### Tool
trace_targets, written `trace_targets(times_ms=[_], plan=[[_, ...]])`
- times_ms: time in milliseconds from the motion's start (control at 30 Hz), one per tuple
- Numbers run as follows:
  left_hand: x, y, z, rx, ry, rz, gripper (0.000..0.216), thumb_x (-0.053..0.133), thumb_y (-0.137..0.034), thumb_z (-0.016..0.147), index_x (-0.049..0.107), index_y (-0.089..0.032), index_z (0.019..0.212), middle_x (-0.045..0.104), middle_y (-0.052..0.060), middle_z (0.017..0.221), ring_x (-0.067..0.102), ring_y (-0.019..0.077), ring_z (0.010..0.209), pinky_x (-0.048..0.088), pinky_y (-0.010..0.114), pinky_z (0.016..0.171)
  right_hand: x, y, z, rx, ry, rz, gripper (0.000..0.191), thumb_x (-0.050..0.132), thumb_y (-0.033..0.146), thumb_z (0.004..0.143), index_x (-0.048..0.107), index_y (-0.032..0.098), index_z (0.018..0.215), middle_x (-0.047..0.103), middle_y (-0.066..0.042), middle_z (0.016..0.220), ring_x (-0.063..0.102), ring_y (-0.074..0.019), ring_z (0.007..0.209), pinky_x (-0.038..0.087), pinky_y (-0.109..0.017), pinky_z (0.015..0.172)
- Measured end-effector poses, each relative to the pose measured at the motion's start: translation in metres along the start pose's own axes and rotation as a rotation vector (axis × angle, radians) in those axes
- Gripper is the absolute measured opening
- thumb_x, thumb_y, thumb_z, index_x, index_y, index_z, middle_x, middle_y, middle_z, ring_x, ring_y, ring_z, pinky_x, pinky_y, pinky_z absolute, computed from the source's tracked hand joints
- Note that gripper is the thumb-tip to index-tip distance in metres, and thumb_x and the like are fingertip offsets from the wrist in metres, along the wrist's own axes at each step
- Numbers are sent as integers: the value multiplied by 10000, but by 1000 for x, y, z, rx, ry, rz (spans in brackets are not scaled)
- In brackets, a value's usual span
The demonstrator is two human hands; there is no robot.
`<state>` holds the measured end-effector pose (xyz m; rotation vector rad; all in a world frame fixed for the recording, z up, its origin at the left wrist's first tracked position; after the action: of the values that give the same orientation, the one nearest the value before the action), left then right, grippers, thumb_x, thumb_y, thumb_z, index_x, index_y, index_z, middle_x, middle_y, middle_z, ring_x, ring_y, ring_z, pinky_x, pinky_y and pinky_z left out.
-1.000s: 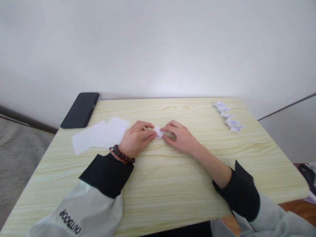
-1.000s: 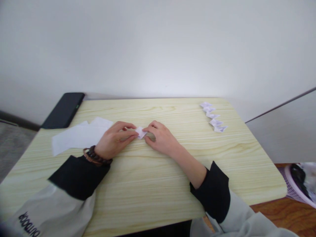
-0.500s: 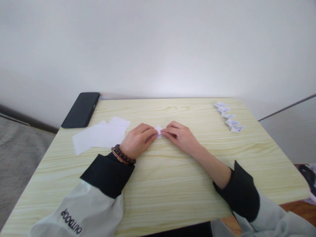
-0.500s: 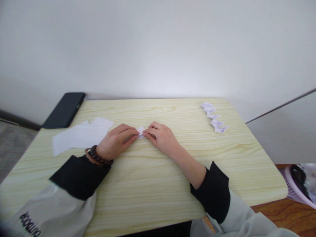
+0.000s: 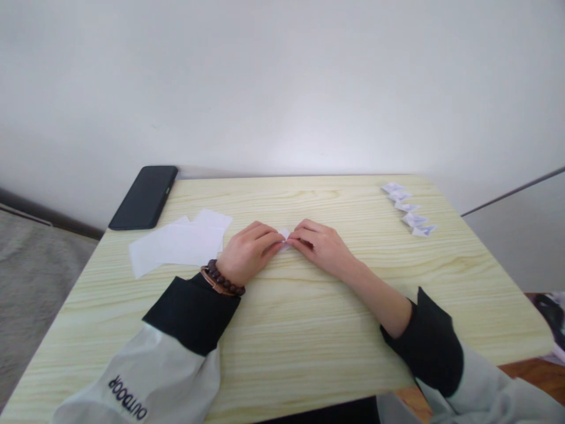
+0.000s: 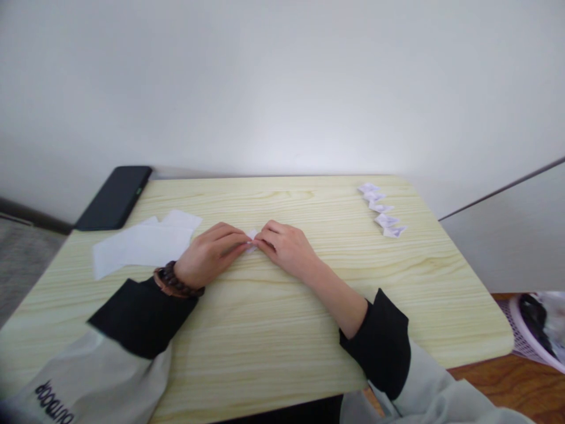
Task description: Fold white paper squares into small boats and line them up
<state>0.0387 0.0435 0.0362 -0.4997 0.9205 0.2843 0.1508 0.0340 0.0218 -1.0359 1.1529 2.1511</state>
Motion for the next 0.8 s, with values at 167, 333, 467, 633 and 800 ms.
trace_targets(times_ms=[167,333,467,633,800], plan=[[1,7,-2,-74,-23,-6,174,500,-237,882,645,-150,840,660,55,777,589,157,750,492,273,699,-1,-4,-2,35,9,70,200,485,314,901,632,179,890,586,-38,875,555,-112,705,447,-232,662],[4,15,-2,-222,18,-66,142,521,-248,865,626,-152,865,655,35,774,600,154,740,494,274,699,1,-6,0,89,32,55,178,487,281,898,605,167,828,560,-30,791,526,-124,702,422,-242,645],[4,19,-3,-301,3,-104,190,534,-285,850,641,-148,928,641,51,830,606,156,765,501,270,698,3,-2,2,92,43,5,182,467,265,903,584,160,810,550,-40,773,512,-144,717,413,-269,670],[3,19,-3,-290,-9,-127,211,524,-305,855,691,-177,862,667,44,802,611,151,733,494,262,685,2,-1,1,93,16,30,179,460,270,903,579,167,818,553,-41,784,515,-144,721,414,-265,674],[4,23,-3,-353,2,-113,231,540,-326,843,677,-162,931,682,32,768,609,146,672,490,264,655,-2,-11,0,203,-76,106,149,516,285,876,618,176,870,600,-21,767,532,-118,650,414,-240,626]])
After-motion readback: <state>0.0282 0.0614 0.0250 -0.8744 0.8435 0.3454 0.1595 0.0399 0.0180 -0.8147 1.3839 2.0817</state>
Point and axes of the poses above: each hand's wrist, its own z-axis towards the middle knuckle, its own x-axis out of the palm, y = z × x, the point moved 8 cm from there along z, towards the middle knuckle
